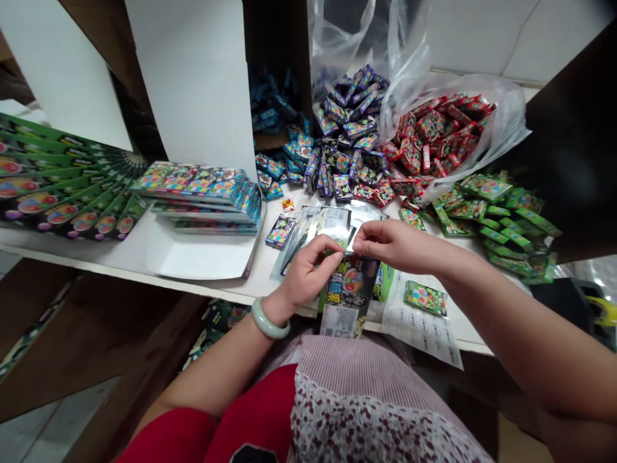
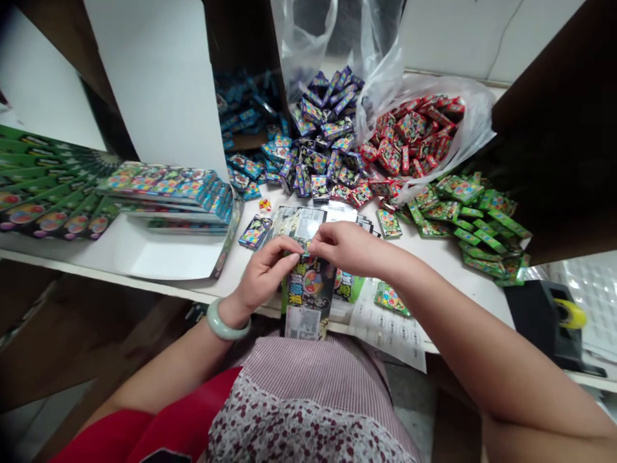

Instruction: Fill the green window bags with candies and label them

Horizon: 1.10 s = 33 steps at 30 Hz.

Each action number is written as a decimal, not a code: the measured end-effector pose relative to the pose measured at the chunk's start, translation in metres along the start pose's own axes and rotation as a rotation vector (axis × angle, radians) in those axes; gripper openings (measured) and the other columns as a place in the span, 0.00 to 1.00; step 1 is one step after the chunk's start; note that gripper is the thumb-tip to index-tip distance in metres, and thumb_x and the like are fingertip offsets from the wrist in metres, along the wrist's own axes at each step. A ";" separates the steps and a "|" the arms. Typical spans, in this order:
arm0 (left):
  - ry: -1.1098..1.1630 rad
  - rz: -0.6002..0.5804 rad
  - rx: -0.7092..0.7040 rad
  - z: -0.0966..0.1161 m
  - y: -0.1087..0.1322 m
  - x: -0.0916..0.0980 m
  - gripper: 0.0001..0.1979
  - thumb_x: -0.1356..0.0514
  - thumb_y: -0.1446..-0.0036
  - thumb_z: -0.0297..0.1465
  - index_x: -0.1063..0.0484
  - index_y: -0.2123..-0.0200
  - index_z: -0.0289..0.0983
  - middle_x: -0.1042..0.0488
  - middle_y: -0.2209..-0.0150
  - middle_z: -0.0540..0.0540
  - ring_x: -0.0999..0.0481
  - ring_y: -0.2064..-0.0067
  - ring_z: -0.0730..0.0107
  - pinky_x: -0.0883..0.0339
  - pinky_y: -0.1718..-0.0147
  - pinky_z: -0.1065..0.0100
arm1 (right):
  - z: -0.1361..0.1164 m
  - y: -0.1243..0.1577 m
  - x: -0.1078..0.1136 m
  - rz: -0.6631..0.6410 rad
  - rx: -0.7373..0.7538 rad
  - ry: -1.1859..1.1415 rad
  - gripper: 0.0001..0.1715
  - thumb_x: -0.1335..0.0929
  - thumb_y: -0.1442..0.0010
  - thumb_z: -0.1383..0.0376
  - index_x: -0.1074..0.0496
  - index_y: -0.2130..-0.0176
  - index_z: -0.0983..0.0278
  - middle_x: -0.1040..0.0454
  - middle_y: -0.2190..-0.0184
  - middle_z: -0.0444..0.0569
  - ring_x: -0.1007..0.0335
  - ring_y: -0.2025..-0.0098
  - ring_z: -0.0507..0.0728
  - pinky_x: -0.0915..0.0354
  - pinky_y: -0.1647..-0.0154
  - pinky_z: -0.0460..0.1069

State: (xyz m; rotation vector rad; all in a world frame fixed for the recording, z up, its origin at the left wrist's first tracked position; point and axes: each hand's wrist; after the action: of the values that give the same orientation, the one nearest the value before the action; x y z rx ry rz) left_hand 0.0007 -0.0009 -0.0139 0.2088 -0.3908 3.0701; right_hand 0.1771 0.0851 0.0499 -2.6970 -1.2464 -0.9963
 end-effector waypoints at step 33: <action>-1.338 0.210 -0.378 0.042 -0.033 0.218 0.18 0.52 0.38 0.24 0.30 0.48 0.36 0.26 0.48 0.39 0.31 0.43 0.58 0.40 0.42 0.51 | 0.086 0.041 -0.026 0.177 -0.136 -0.435 0.25 0.30 0.49 0.45 0.25 0.60 0.60 0.22 0.61 0.52 0.26 0.56 0.63 0.30 0.54 0.53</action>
State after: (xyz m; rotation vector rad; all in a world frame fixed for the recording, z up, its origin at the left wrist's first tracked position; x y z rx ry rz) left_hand -0.2077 0.0256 0.0652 2.2381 -0.9957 2.4084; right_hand 0.2395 0.0610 -0.0228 -3.1792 -0.9827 -0.5074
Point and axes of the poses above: each hand's wrist, its own y-axis away from the middle knuckle, its own x-axis out of the back of the hand, z = x × y
